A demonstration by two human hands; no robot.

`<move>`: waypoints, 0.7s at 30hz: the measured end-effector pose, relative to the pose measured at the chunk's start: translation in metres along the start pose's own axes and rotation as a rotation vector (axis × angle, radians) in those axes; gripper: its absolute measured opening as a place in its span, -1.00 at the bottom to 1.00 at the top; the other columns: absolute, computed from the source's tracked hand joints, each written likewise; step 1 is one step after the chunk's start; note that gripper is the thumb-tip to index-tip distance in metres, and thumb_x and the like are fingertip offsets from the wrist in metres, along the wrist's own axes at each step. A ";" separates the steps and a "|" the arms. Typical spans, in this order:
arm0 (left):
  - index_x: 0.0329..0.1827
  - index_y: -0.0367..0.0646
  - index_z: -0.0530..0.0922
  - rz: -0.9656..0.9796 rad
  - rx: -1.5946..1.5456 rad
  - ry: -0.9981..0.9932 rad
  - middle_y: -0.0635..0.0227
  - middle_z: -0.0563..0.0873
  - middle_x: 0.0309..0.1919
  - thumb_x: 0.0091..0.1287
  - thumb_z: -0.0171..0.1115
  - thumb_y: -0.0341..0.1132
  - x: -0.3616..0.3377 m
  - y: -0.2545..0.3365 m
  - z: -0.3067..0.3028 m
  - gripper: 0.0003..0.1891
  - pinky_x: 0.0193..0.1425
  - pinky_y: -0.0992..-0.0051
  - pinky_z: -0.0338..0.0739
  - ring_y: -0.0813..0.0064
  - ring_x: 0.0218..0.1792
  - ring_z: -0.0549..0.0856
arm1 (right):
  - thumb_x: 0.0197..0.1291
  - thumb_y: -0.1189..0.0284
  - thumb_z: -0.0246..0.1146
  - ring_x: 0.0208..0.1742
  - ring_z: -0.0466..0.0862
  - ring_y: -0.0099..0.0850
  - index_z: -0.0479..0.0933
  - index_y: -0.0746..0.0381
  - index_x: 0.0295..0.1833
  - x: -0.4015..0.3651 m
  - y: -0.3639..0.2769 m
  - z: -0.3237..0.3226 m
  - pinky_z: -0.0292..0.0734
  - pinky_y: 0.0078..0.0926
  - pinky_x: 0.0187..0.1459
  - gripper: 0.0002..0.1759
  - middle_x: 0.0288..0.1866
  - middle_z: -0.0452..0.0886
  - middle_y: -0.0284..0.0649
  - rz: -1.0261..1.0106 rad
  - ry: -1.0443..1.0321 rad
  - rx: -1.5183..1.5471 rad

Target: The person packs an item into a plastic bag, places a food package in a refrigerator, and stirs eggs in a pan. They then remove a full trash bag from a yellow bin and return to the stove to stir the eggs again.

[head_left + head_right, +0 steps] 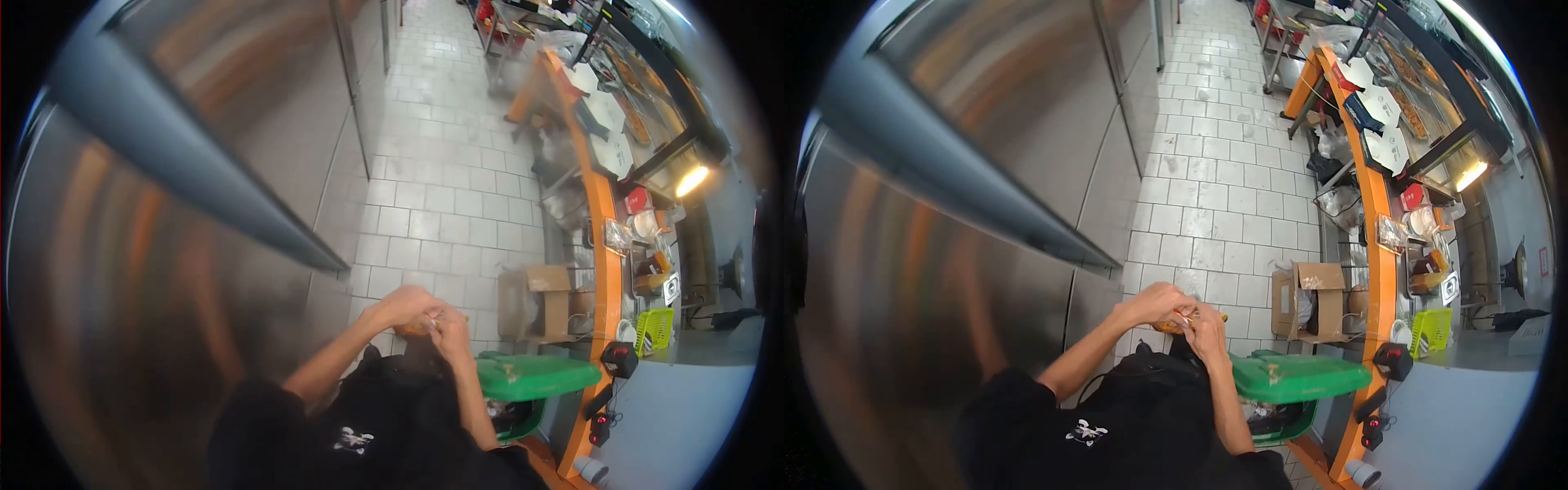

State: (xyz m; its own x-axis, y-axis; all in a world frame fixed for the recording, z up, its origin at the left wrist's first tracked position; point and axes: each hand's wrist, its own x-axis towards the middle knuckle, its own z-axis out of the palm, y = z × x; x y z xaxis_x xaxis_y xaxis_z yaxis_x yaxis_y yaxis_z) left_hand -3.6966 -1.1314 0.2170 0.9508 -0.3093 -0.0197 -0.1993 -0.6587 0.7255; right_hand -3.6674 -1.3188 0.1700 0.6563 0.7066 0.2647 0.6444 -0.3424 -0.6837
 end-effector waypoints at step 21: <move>0.50 -0.33 0.15 -0.482 0.285 1.736 -0.03 0.28 0.47 0.32 0.39 -0.28 0.299 -0.305 -0.422 -0.22 0.49 0.19 0.22 0.10 0.49 0.29 | 0.08 0.45 0.40 -0.13 0.65 -0.23 0.71 0.18 -0.10 0.567 0.349 -0.064 0.58 -0.30 -0.11 -0.77 -0.11 0.73 -0.30 -0.351 -0.289 -0.004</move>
State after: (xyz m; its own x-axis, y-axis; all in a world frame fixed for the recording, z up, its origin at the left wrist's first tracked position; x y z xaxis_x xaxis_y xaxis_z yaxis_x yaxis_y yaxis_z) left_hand -3.2509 -0.7335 0.2804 0.0354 0.7813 0.6232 0.2826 -0.6059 0.7436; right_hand -3.0458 -1.0775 0.1251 0.2617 0.9238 0.2794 0.8101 -0.0529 -0.5839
